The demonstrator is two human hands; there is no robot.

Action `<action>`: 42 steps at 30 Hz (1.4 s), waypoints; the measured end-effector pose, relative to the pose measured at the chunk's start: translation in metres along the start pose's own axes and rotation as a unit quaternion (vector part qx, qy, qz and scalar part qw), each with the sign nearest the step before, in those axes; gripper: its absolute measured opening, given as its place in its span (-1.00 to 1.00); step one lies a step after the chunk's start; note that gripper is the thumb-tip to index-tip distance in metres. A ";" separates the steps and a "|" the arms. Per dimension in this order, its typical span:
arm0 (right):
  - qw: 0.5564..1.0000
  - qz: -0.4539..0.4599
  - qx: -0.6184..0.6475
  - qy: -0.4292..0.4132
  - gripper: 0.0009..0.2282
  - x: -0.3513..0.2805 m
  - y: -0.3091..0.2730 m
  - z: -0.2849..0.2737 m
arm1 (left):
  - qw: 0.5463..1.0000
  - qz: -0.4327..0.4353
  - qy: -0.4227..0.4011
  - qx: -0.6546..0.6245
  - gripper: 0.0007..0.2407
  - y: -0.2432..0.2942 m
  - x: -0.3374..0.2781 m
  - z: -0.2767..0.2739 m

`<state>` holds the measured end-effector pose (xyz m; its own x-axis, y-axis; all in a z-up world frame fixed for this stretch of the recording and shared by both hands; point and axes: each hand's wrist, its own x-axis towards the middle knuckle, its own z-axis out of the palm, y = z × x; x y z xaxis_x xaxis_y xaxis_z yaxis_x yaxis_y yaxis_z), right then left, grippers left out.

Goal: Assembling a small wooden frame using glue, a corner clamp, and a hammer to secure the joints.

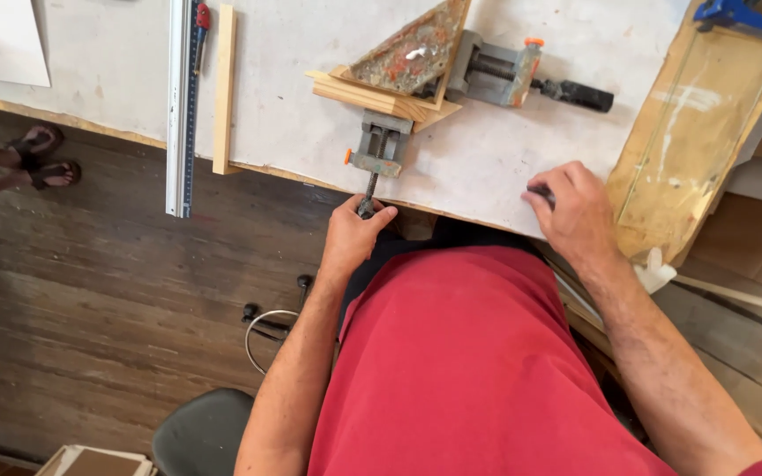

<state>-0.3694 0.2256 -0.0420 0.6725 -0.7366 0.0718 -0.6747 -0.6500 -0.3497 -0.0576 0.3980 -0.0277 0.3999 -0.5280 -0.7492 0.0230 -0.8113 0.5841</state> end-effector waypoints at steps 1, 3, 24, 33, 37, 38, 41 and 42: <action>1.000 0.019 0.009 0.006 -0.79 -0.002 0.002 0.003 | 1.000 0.002 -0.005 -0.005 -0.79 0.002 -0.002 0.000; 0.999 0.034 0.012 0.023 -0.79 -0.001 -0.004 0.004 | 1.000 0.017 -0.009 -0.017 -0.79 -0.001 -0.003 -0.001; 0.988 0.139 0.059 0.027 -0.86 0.013 -0.009 -0.058 | 0.969 0.154 -0.047 0.190 -0.72 0.020 -0.030 0.007; 0.757 0.298 0.418 -0.405 -0.45 0.021 -0.110 -0.047 | 0.925 0.172 -0.141 0.308 -0.85 0.123 -0.027 -0.048; 0.547 0.403 0.669 -0.301 -0.56 -0.029 -0.118 0.057 | 0.959 0.133 0.038 0.247 -0.80 0.150 0.022 -0.084; 0.536 0.408 0.677 -0.297 -0.56 -0.034 -0.118 0.070 | 0.957 0.129 0.032 0.260 -0.80 0.141 0.038 -0.088; 0.376 0.406 0.800 -0.232 -0.70 -0.045 -0.120 0.091 | 0.950 0.037 -0.094 0.296 -0.75 0.116 0.078 -0.102; 0.315 0.398 0.828 -0.236 -0.72 -0.045 -0.115 0.088 | 0.948 0.016 -0.106 0.298 -0.79 0.108 0.088 -0.105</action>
<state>-0.2949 0.3498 -0.0867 0.7252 -0.1784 -0.6650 0.1348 0.9839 -0.1170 0.0763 0.2904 0.0026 0.1969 -0.5417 -0.8172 -0.5336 -0.7585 0.3742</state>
